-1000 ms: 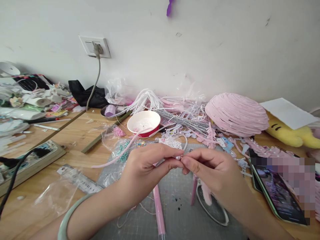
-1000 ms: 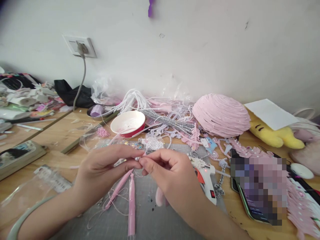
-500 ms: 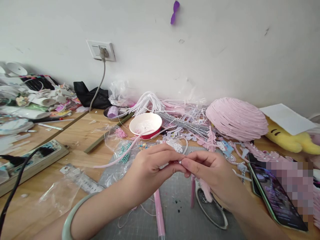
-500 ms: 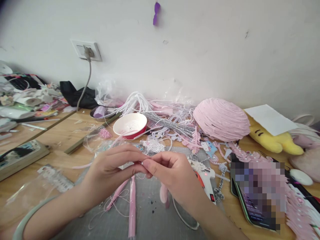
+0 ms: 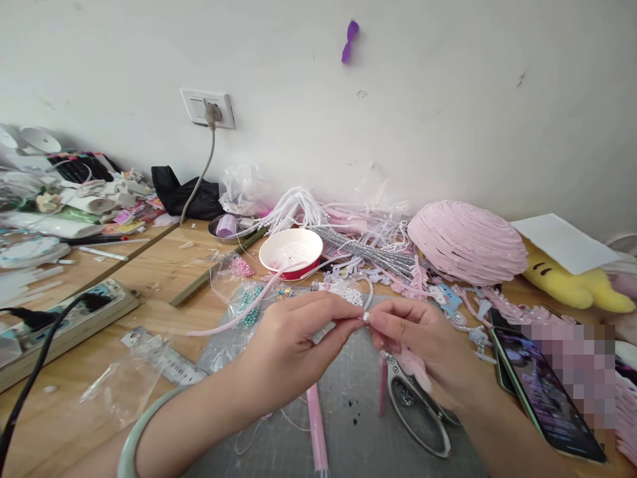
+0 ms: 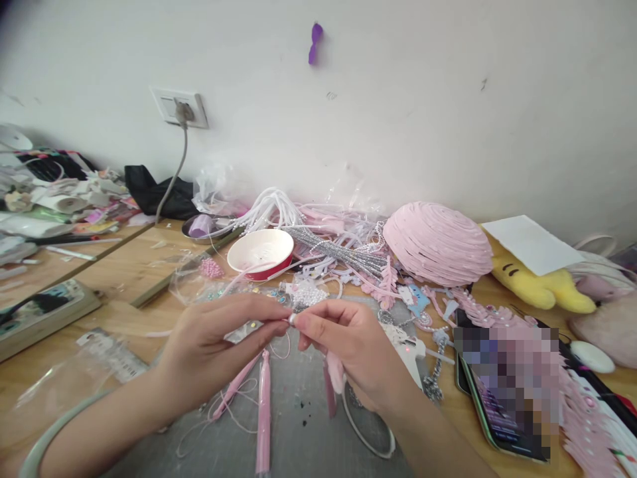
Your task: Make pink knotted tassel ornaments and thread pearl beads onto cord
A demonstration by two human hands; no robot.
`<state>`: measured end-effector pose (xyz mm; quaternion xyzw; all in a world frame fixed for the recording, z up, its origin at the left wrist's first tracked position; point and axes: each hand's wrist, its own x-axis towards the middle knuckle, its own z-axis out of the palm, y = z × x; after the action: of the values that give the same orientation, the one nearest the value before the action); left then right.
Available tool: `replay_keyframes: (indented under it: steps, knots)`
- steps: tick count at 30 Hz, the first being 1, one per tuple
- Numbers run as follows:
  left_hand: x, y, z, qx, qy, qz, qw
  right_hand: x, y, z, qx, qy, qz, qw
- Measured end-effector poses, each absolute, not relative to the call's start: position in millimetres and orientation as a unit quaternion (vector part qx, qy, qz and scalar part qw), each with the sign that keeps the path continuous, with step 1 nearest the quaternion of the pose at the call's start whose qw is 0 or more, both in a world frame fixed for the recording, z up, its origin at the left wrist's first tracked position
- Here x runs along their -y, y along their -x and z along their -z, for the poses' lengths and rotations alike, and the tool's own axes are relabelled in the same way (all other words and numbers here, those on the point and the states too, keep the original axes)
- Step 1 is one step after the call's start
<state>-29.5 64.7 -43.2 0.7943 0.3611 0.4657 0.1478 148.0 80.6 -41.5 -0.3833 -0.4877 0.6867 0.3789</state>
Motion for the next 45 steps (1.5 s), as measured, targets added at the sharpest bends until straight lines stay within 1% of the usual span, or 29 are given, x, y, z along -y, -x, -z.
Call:
replay_keyframes:
  steps: [3, 9, 15, 23, 26, 32, 34, 37, 42, 45]
  knots:
    - [-62, 30, 43, -0.349, -0.802, -0.471, 0.118, -80, -150, 43, 0.511, 0.395, -0.663, 0.379]
    - [-58, 28, 40, -0.35, -0.807, -0.466, 0.101, -75, -153, 48, 0.55, 0.427, -0.613, 0.375]
    - [-62, 26, 36, -0.421, -0.776, -0.444, 0.153, -73, -150, 49, 0.558, 0.428, -0.602, 0.379]
    - [-63, 29, 36, -0.436, -0.759, -0.437, 0.208, -74, -152, 48, 0.555, 0.442, -0.594, 0.379]
    - [-64, 29, 36, -0.44, -0.737, -0.444, 0.258, -75, -153, 47, 0.555, 0.437, -0.6, 0.374]
    - [-68, 27, 35, -0.409, -0.616, -0.465, 0.487, -75, -153, 45, 0.536, 0.441, -0.623, 0.36]
    - [-70, 27, 35, -0.395, -0.582, -0.468, 0.535, -75, -152, 44, 0.527, 0.434, -0.642, 0.348]
    - [-71, 29, 37, -0.381, -0.551, -0.481, 0.566, -76, -150, 42, 0.5, 0.402, -0.686, 0.344]
    - [-72, 30, 38, -0.364, -0.529, -0.502, 0.58, -77, -146, 42, 0.4, 0.307, -0.802, 0.32]
    - [-72, 30, 38, -0.365, -0.522, -0.507, 0.581, -78, -146, 43, 0.373, 0.293, -0.824, 0.308]
